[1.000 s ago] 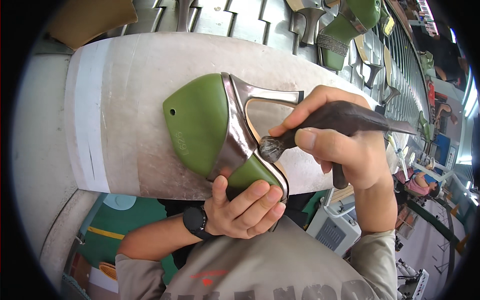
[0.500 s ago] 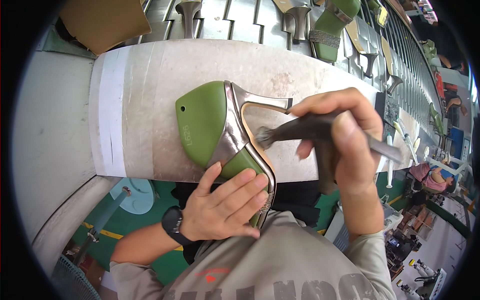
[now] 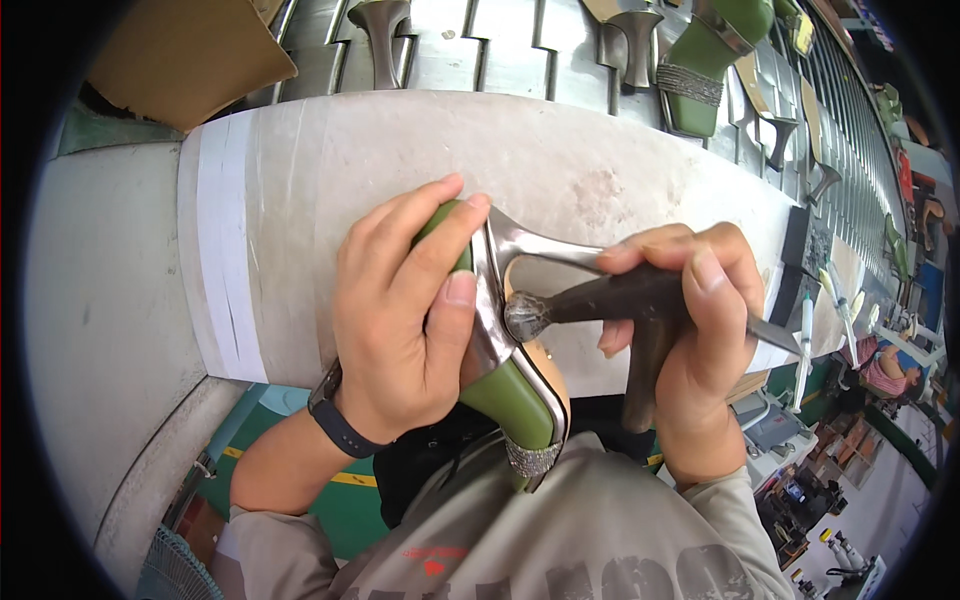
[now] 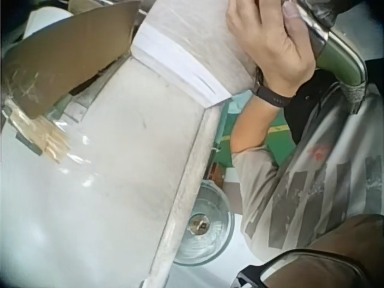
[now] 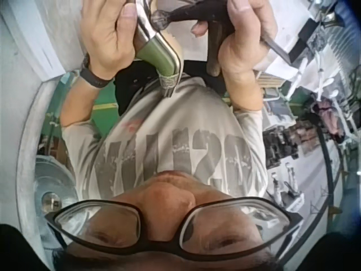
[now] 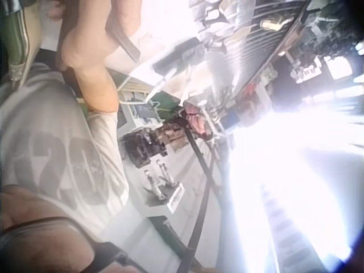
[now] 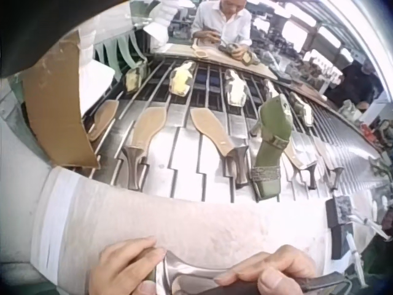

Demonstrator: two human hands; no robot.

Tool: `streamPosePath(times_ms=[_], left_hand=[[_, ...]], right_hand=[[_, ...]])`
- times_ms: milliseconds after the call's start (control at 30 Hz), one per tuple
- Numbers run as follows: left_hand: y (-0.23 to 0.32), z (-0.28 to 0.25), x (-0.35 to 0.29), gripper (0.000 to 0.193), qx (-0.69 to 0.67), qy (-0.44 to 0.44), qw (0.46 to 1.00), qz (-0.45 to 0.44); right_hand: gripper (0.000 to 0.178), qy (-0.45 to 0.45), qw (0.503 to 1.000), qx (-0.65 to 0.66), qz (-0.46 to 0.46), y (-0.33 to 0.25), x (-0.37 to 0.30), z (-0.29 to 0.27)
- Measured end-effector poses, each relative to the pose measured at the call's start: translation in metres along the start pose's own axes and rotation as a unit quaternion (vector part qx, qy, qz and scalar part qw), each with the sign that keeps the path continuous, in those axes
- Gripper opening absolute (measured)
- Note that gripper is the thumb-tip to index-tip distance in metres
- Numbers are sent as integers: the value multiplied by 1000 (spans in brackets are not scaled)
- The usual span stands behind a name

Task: The person uses a hammer to secure the edges of a green high-heeled shoe upper and then aligns and presses a matching sole component onto the bottom of the shoe.

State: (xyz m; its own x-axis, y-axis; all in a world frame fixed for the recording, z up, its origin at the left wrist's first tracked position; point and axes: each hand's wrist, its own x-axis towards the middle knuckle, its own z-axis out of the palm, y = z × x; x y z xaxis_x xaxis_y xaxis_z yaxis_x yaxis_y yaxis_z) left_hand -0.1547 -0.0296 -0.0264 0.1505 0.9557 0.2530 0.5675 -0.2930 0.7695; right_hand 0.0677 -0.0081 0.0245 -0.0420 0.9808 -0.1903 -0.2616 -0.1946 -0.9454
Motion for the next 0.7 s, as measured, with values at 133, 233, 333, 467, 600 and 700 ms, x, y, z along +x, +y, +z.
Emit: streamPosePath(times_ms=[133, 233, 333, 467, 600, 700], left_hand=[[1, -1, 2, 38, 1, -15, 1000, 2], [0, 1, 1, 38, 2, -8, 1000, 5], [0, 1, 1, 37, 6, -2, 1000, 5], [-3, 3, -2, 34, -7, 16, 1000, -8], [-1, 4, -1, 33, -9, 32, 999, 1], [6, 5, 1, 33, 4, 25, 1000, 11]], right_hand=[[29, -50, 993, -102, -32, -6, 11, 5], [29, -149, 969, -195, -30, -29, 45, 16], [26, -182, 954, -232, 61, -44, 61, 34], [29, -101, 979, -171, 45, -30, 40, 17], [37, 9, 984, -147, -101, -47, 8, -7], [29, 36, 989, -113, -91, -27, -3, -6]])
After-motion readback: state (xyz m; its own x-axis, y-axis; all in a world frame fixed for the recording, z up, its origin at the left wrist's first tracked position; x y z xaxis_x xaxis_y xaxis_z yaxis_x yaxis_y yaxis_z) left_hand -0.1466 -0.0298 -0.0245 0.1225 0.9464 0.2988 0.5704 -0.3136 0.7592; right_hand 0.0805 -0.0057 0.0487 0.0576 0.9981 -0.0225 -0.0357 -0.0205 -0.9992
